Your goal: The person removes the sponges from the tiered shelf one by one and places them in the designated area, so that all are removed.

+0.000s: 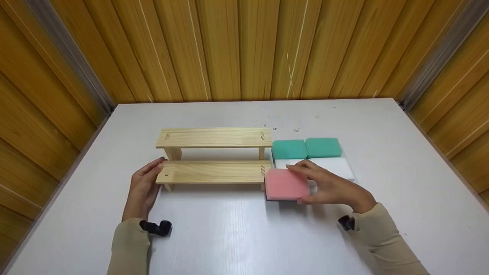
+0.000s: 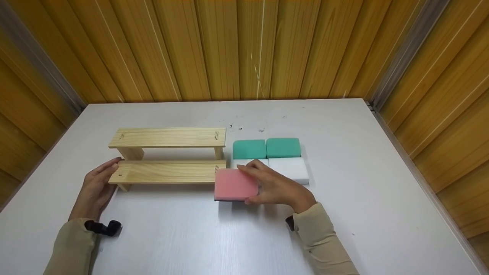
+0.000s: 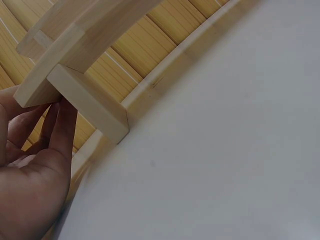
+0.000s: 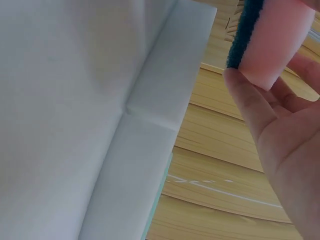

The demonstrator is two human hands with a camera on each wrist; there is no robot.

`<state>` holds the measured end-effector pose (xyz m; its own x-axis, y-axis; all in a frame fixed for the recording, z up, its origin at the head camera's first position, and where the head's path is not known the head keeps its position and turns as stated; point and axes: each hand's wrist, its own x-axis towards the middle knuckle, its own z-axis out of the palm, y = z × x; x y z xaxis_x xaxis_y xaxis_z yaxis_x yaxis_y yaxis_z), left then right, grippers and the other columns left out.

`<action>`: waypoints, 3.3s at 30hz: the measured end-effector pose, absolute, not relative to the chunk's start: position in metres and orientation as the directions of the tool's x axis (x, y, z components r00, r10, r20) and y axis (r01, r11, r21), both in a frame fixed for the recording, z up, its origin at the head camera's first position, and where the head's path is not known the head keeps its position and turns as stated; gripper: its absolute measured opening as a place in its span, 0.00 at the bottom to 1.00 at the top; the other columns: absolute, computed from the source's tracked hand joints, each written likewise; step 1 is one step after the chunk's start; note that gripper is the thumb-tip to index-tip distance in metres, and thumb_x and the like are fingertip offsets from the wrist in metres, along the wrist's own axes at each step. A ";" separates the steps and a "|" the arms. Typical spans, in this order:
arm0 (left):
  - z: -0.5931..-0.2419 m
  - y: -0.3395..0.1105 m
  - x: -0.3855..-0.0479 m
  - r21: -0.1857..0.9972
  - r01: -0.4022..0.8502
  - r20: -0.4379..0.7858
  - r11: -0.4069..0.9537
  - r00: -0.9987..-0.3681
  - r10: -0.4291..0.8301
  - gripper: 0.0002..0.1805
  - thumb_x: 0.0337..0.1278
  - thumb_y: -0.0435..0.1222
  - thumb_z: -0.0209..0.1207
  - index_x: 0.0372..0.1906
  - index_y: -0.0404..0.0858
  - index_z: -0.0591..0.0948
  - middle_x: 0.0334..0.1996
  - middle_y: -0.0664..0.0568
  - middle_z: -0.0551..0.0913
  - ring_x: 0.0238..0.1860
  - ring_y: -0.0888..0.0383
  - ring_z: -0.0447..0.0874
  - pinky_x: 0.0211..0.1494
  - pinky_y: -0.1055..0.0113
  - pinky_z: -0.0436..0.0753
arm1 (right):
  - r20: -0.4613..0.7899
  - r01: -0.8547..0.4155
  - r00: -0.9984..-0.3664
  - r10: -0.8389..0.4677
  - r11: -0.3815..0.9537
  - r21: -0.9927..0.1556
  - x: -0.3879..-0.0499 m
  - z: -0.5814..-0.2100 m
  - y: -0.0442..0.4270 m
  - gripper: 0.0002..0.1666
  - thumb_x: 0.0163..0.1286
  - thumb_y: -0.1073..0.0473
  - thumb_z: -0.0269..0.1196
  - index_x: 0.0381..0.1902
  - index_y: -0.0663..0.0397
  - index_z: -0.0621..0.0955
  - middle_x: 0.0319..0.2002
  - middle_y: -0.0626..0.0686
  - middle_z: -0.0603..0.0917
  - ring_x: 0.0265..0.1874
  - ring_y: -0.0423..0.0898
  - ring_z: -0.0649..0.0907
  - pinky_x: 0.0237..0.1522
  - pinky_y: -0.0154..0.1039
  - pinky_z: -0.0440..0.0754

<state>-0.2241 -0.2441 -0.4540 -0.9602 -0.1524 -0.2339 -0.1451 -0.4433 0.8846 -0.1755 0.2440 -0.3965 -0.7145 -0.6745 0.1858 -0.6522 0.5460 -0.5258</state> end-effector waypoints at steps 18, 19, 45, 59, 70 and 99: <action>-0.455 -0.244 -0.225 0.907 -0.166 -0.245 -0.387 -0.956 -0.163 0.10 0.59 0.30 0.63 0.44 0.45 0.86 0.45 0.61 0.83 0.56 0.63 0.77 0.59 0.75 0.79 | 0.124 -0.601 -0.747 -0.653 0.584 -0.545 -0.174 -0.393 0.257 0.44 0.55 0.49 0.73 0.67 0.51 0.70 0.58 0.48 0.72 0.55 0.43 0.73 0.58 0.36 0.76; -0.455 -0.244 -0.225 0.909 -0.168 -0.243 -0.382 -0.957 -0.159 0.11 0.58 0.31 0.63 0.45 0.45 0.86 0.45 0.61 0.83 0.56 0.63 0.77 0.60 0.75 0.78 | 0.126 -0.600 -0.749 -0.650 0.586 -0.544 -0.174 -0.393 0.258 0.43 0.55 0.49 0.73 0.67 0.51 0.70 0.58 0.49 0.72 0.55 0.43 0.73 0.58 0.36 0.76; -0.456 -0.244 -0.226 0.928 -0.164 -0.232 -0.334 -0.957 -0.175 0.12 0.60 0.31 0.62 0.47 0.45 0.85 0.46 0.61 0.82 0.53 0.66 0.79 0.60 0.75 0.79 | 0.052 -0.529 -0.806 -0.590 0.678 -0.511 -0.166 -0.403 0.274 0.43 0.54 0.48 0.73 0.67 0.46 0.71 0.59 0.48 0.71 0.58 0.45 0.72 0.61 0.50 0.76; -0.457 -0.243 -0.224 0.906 -0.168 -0.237 -0.389 -0.961 -0.139 0.11 0.59 0.30 0.62 0.45 0.45 0.86 0.43 0.63 0.84 0.51 0.68 0.81 0.60 0.75 0.79 | 0.055 -0.530 -0.808 -0.587 0.683 -0.503 -0.162 -0.402 0.276 0.43 0.55 0.43 0.72 0.67 0.49 0.71 0.60 0.49 0.71 0.58 0.46 0.72 0.60 0.48 0.77; -0.454 -0.244 -0.225 0.910 -0.185 -0.251 -0.371 -0.958 -0.137 0.17 0.60 0.32 0.61 0.55 0.41 0.81 0.48 0.61 0.82 0.55 0.66 0.78 0.61 0.74 0.78 | 0.045 -0.553 -0.785 -0.617 0.668 -0.498 -0.161 -0.398 0.275 0.42 0.56 0.44 0.71 0.66 0.48 0.72 0.58 0.48 0.72 0.55 0.44 0.73 0.59 0.41 0.78; -0.455 -0.245 -0.223 0.897 -0.170 -0.242 -0.409 -0.961 -0.132 0.10 0.58 0.29 0.63 0.37 0.48 0.87 0.41 0.63 0.85 0.49 0.67 0.82 0.58 0.74 0.80 | 0.042 -0.574 -0.783 -0.621 0.694 -0.436 -0.162 -0.409 0.265 0.43 0.52 0.55 0.74 0.66 0.54 0.71 0.57 0.50 0.70 0.56 0.46 0.68 0.57 0.44 0.78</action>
